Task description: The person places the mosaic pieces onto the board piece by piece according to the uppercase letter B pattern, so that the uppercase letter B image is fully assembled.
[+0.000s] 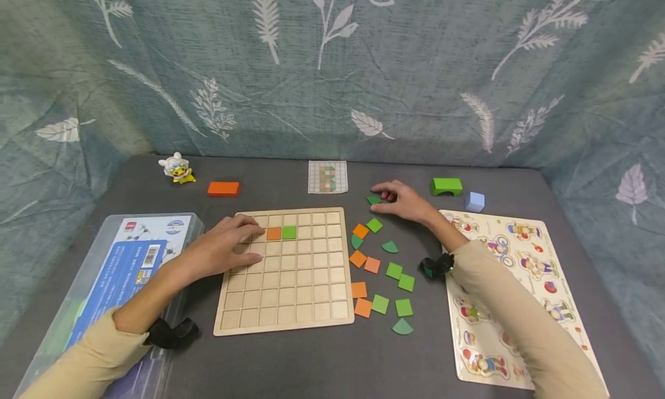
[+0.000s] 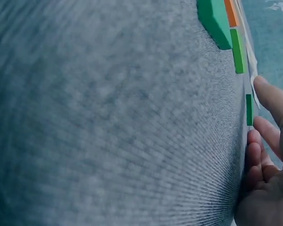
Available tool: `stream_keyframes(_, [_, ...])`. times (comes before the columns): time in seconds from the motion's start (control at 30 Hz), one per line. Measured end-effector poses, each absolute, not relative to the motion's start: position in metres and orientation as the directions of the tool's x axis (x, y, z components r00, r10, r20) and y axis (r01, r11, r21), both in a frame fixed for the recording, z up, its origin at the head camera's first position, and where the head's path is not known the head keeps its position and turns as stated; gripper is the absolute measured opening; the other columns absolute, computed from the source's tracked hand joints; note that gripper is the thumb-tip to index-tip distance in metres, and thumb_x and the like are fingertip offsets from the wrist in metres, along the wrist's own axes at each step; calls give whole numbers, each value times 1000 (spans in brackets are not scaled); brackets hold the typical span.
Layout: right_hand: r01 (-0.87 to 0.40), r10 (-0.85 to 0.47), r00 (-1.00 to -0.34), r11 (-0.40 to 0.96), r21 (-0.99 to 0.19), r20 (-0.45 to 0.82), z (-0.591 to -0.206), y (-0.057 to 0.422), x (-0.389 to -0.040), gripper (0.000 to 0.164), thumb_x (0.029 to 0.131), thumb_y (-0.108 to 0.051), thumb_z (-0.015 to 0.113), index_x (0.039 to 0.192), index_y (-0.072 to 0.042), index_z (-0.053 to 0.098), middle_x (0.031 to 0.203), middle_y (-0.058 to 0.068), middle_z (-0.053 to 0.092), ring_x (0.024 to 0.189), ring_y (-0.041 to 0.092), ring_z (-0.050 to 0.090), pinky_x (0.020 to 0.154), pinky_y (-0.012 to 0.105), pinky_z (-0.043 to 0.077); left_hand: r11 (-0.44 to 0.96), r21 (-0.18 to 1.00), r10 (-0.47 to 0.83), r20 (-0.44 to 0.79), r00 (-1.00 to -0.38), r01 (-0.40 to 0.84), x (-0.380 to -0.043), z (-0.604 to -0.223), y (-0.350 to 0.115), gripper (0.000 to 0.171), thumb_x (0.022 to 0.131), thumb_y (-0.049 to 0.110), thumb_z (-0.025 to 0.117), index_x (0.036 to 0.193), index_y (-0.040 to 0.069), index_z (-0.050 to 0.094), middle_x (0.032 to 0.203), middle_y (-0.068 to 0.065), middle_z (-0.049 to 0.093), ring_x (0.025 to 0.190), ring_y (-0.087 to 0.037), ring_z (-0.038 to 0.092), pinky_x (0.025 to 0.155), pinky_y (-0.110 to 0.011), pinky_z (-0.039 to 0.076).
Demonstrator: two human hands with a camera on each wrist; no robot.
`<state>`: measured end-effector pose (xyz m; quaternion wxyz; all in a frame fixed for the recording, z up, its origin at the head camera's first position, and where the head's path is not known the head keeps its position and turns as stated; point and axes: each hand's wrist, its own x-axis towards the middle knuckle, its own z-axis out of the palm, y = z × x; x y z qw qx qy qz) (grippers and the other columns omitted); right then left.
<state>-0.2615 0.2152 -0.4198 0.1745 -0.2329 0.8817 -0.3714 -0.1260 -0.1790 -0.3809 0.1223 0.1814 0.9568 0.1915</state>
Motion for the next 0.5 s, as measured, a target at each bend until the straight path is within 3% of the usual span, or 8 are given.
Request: stream_keyframes(0.5, [-276, -526, -843, 598, -753, -109, -422, 212, -259, 44, 90, -14, 69, 131, -1, 59, 111, 17, 51, 93, 22, 42, 81, 37, 36, 853, 410, 405, -130, -905, 323, -126, -380, -178, 49, 86, 30, 74, 128, 9, 61, 130, -11, 53, 113, -30, 48, 90, -51, 47])
